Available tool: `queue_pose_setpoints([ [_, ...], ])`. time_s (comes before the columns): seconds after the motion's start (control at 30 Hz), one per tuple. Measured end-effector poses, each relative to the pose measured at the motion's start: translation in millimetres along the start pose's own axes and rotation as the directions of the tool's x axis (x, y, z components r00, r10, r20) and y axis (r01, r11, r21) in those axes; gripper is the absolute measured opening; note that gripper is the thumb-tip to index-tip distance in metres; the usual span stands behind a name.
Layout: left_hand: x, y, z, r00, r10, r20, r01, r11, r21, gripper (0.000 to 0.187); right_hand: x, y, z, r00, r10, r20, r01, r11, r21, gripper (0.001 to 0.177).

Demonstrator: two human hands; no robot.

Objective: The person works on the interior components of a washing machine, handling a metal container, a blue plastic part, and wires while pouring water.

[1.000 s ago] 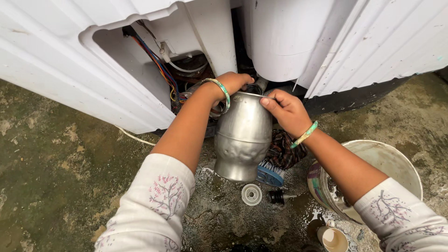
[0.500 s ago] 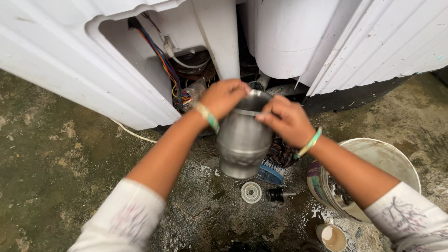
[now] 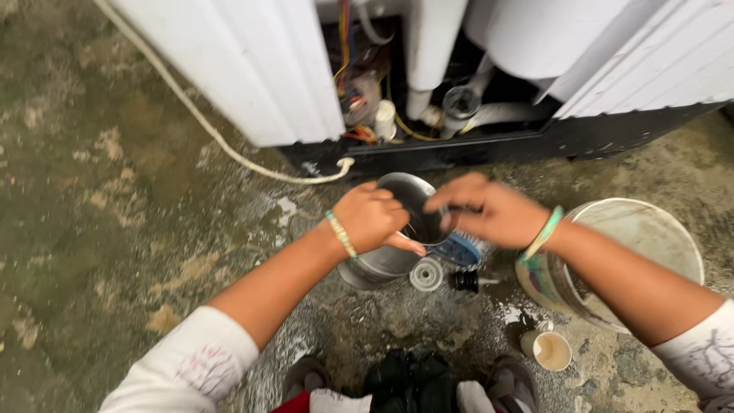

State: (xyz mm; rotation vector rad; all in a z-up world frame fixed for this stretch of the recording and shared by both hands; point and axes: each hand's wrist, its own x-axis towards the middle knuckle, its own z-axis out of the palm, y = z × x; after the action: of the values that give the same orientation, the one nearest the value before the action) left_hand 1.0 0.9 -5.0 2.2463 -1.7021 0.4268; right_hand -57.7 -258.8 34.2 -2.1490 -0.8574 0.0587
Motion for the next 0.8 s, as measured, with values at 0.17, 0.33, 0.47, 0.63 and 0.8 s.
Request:
queue_pose_setpoints([
  [0.17,-10,4,12,0.998,0.018,0.064,-0.013,0.997,-0.079,0.061,31,57,47,0.741,0.385,0.550,-0.616,0.717,0.328,0.030],
  [0.33,-9,6,18,0.992,0.125,0.022,-0.124,0.991,-0.040,0.062,68,122,138,0.354,0.522,0.776,-0.814,0.581,-0.020,0.020],
  [0.47,-14,3,33,0.984,0.147,0.098,-0.143,0.989,-0.042,0.065,63,148,172,0.243,0.593,0.767,-0.885,0.459,-0.074,0.016],
  [0.63,-39,-8,45,0.990,0.124,0.060,-0.119,0.989,-0.090,0.066,50,137,145,0.237,0.532,0.813,-0.972,0.123,0.202,0.020],
  [0.8,-58,-10,45,0.998,-0.022,0.061,0.025,0.998,-0.055,0.061,52,123,54,0.442,0.413,0.796,-0.723,-0.361,0.589,0.033],
])
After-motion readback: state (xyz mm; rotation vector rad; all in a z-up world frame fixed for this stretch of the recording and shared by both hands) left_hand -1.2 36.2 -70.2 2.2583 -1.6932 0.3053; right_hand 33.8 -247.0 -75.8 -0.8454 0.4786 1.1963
